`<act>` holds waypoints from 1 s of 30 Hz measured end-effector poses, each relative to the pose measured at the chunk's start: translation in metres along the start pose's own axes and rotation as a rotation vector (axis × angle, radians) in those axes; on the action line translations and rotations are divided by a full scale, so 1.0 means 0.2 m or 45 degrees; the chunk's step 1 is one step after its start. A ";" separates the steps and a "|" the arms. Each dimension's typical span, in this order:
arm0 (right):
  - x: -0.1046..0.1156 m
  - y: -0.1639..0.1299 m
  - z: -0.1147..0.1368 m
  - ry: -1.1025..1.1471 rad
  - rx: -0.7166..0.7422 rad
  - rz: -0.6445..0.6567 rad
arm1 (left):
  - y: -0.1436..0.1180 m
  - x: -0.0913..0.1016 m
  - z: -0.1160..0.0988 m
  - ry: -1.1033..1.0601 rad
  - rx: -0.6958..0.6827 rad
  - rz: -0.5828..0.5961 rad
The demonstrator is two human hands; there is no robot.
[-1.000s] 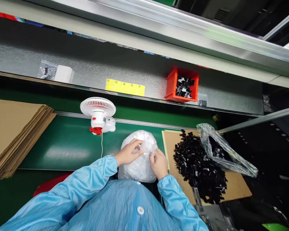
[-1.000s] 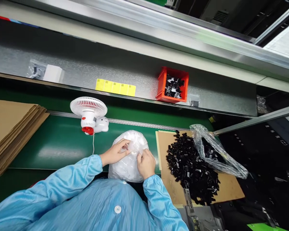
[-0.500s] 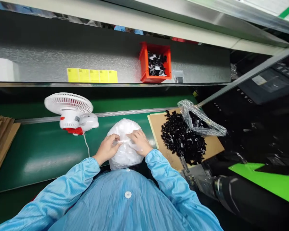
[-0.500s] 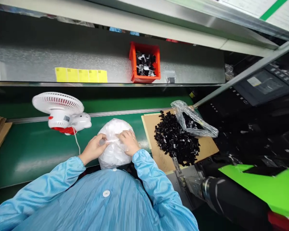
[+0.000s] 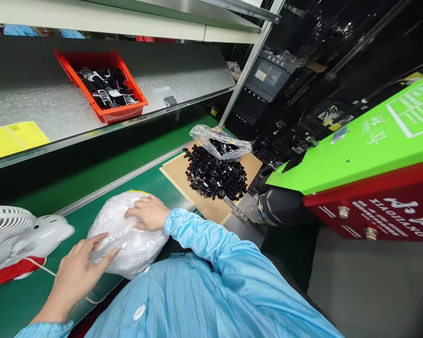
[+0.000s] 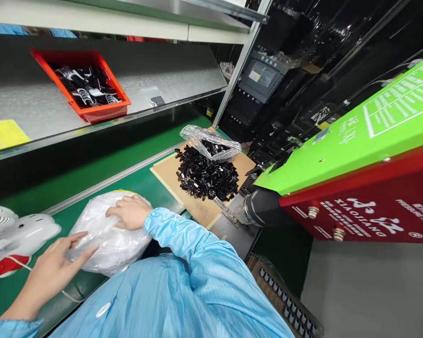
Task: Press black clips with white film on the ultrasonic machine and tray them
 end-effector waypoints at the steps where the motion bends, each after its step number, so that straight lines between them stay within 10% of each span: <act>1: -0.01 0.00 0.05 -0.073 0.033 -0.011 | 0.01 0.01 -0.05 0.054 -0.011 -0.027; 7: 0.16 -0.11 -0.15 -0.027 -0.307 -0.275 | -0.06 0.08 -0.11 0.049 -0.249 -0.254; 13: 0.13 -0.42 -0.76 1.282 -0.974 -0.819 | -0.22 0.07 0.11 -0.415 -0.133 -0.443; 20: 0.06 -0.46 -0.67 1.996 -0.522 -1.124 | -0.27 0.06 -0.08 -0.345 -0.335 -0.491; 24: 0.30 -0.57 -0.58 1.845 -0.239 -1.183 | -0.30 0.11 -0.21 -0.235 -0.490 -0.442; 30: 0.68 -0.96 -0.39 0.822 -0.457 -1.547 | -0.52 0.33 -0.20 -0.485 -0.593 -1.024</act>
Point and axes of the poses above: each hand's wrist, its own y-axis towards the middle knuckle, its own x-axis out of the back of the hand, z = x × y, the point moved 8 cm from there along y, towards the middle knuckle, and after that the axes turned 13 degrees about z, right-handed, at the moved point
